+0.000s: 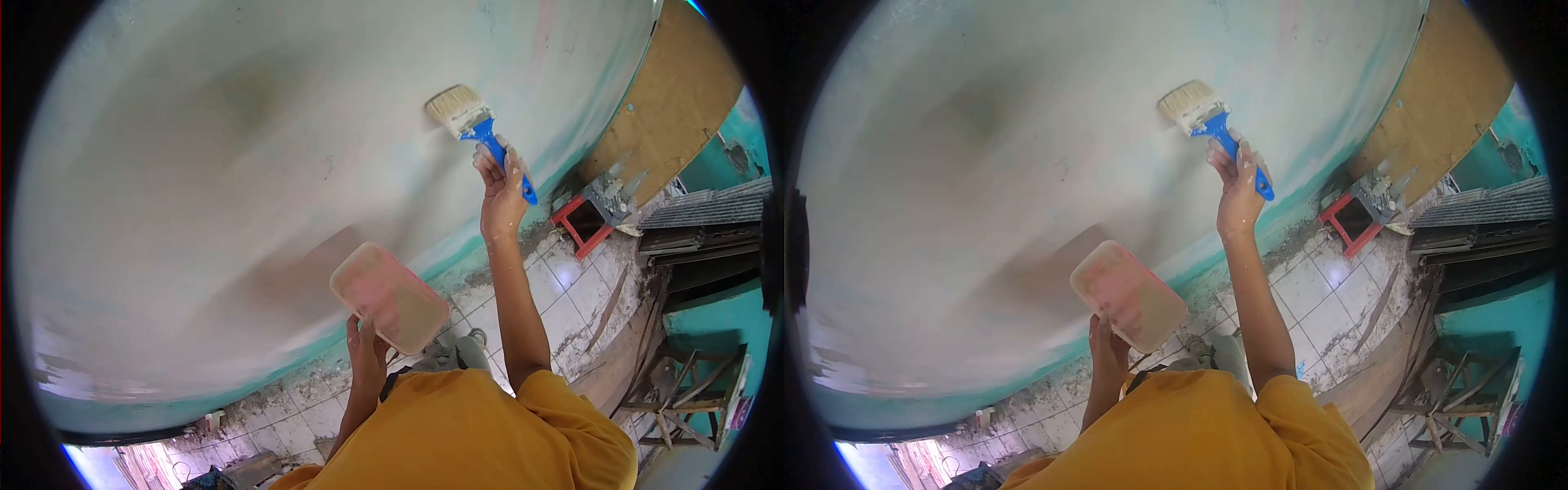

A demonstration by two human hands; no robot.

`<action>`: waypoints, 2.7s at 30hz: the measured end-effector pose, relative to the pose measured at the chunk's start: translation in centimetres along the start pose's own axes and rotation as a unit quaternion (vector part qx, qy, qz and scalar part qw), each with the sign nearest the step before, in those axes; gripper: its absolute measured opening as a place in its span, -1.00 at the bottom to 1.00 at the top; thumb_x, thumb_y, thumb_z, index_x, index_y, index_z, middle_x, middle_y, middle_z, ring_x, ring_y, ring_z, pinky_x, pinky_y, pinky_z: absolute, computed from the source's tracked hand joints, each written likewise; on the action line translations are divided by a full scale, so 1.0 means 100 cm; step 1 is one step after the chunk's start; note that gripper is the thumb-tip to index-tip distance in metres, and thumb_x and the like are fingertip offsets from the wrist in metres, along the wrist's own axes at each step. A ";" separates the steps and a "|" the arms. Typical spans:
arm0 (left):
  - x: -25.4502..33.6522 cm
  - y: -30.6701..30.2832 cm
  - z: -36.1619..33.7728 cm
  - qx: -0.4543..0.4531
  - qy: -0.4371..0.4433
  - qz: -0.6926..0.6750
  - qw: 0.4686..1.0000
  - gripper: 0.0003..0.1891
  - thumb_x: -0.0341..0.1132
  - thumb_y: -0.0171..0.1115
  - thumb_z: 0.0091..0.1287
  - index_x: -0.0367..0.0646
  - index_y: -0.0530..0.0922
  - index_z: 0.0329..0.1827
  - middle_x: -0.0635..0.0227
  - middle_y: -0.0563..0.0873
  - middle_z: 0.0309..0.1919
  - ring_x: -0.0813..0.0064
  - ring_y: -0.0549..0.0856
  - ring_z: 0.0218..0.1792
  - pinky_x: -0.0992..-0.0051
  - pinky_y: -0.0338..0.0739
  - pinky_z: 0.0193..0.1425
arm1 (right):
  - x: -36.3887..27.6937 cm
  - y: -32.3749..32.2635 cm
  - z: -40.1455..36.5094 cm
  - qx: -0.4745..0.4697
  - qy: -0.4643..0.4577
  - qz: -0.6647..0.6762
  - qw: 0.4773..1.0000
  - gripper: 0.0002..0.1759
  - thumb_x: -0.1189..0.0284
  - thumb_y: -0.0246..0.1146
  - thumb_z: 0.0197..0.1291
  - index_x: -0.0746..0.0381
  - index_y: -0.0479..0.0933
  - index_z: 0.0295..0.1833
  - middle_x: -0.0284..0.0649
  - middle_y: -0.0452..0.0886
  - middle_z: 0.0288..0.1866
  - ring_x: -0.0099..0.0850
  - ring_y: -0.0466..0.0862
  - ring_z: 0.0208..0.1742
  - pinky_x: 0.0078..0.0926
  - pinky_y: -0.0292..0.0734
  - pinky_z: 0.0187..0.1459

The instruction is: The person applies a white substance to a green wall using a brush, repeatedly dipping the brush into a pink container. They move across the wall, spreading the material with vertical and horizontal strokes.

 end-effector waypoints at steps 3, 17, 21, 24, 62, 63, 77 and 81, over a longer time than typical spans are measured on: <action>-0.001 -0.004 0.000 0.005 -0.004 0.008 1.000 -0.49 -0.16 0.13 0.50 -0.21 0.19 0.36 0.10 0.52 0.18 0.27 0.65 0.15 0.25 0.68 0.13 | 0.068 -0.050 -0.017 0.048 0.046 0.014 0.998 -0.55 0.24 0.04 0.52 0.38 0.47 0.26 -0.18 0.67 -0.01 -0.42 0.69 -0.03 -0.47 0.60 0.11; 0.002 0.000 0.001 -0.001 -0.008 0.031 0.999 -0.48 -0.17 0.10 0.51 -0.23 0.16 0.38 0.09 0.51 0.18 0.28 0.65 0.15 0.26 0.66 0.16 | 0.068 -0.055 -0.017 0.083 0.086 -0.183 0.976 -0.65 0.30 0.13 0.46 0.38 0.60 0.07 -0.12 0.74 -0.21 -0.41 0.75 -0.23 -0.45 0.68 -0.12; 0.002 0.006 0.005 -0.014 -0.002 0.028 1.000 -0.51 -0.19 0.08 0.52 -0.21 0.18 0.37 0.10 0.52 0.17 0.27 0.66 0.14 0.25 0.66 0.15 | -0.008 0.002 0.004 0.031 0.013 -0.097 0.995 -0.60 0.27 0.07 0.49 0.40 0.56 0.13 -0.08 0.72 -0.13 -0.40 0.73 -0.17 -0.45 0.66 -0.04; 0.003 0.008 0.003 -0.023 -0.006 0.034 0.999 -0.52 -0.20 0.07 0.52 -0.20 0.18 0.36 0.10 0.53 0.16 0.26 0.65 0.14 0.25 0.67 0.14 | 0.012 -0.018 0.014 0.025 -0.019 -0.035 0.999 -0.56 0.24 0.05 0.50 0.40 0.50 0.20 -0.07 0.70 -0.11 -0.35 0.73 -0.15 -0.44 0.65 -0.02; -0.013 0.018 -0.006 -0.009 -0.027 0.087 0.996 -0.42 -0.12 0.16 0.48 -0.23 0.15 0.39 0.08 0.53 0.14 0.26 0.66 0.10 0.25 0.67 0.12 | 0.184 -0.174 -0.075 0.134 0.165 -0.176 0.961 -0.66 0.27 0.15 0.46 0.39 0.55 -0.02 -0.18 0.71 -0.22 -0.43 0.74 -0.20 -0.48 0.65 -0.05; -0.014 0.016 -0.004 -0.008 -0.020 0.086 0.996 -0.42 -0.12 0.15 0.48 -0.23 0.15 0.38 0.08 0.53 0.14 0.27 0.66 0.11 0.25 0.67 0.12 | 0.157 -0.141 -0.062 0.125 0.153 -0.160 0.967 -0.66 0.27 0.15 0.46 0.39 0.56 -0.03 -0.18 0.71 -0.24 -0.43 0.74 -0.21 -0.49 0.65 -0.06; -0.009 0.011 -0.008 0.008 0.011 0.073 0.997 -0.50 -0.16 0.09 0.52 -0.24 0.18 0.37 0.08 0.51 0.17 0.27 0.63 0.17 0.25 0.65 0.18 | 0.186 -0.164 -0.073 0.143 0.127 -0.052 0.980 -0.64 0.31 0.09 0.49 0.39 0.51 0.14 -0.09 0.69 -0.09 -0.38 0.72 -0.13 -0.42 0.66 0.00; -0.010 0.012 -0.010 0.021 0.000 0.081 0.996 -0.49 -0.17 0.07 0.54 -0.23 0.15 0.39 0.09 0.49 0.20 0.28 0.62 0.20 0.24 0.62 0.23 | 0.255 -0.248 -0.114 0.163 0.218 -0.196 0.942 -0.65 0.30 0.09 0.49 0.38 0.52 0.12 -0.13 0.71 -0.17 -0.39 0.73 -0.15 -0.45 0.66 -0.08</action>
Point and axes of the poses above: each hand's wrist, its own z-axis towards the middle knuckle, its own y-axis out of the palm, x = y × z, the point moved 6 cm from there along z, towards the middle knuckle
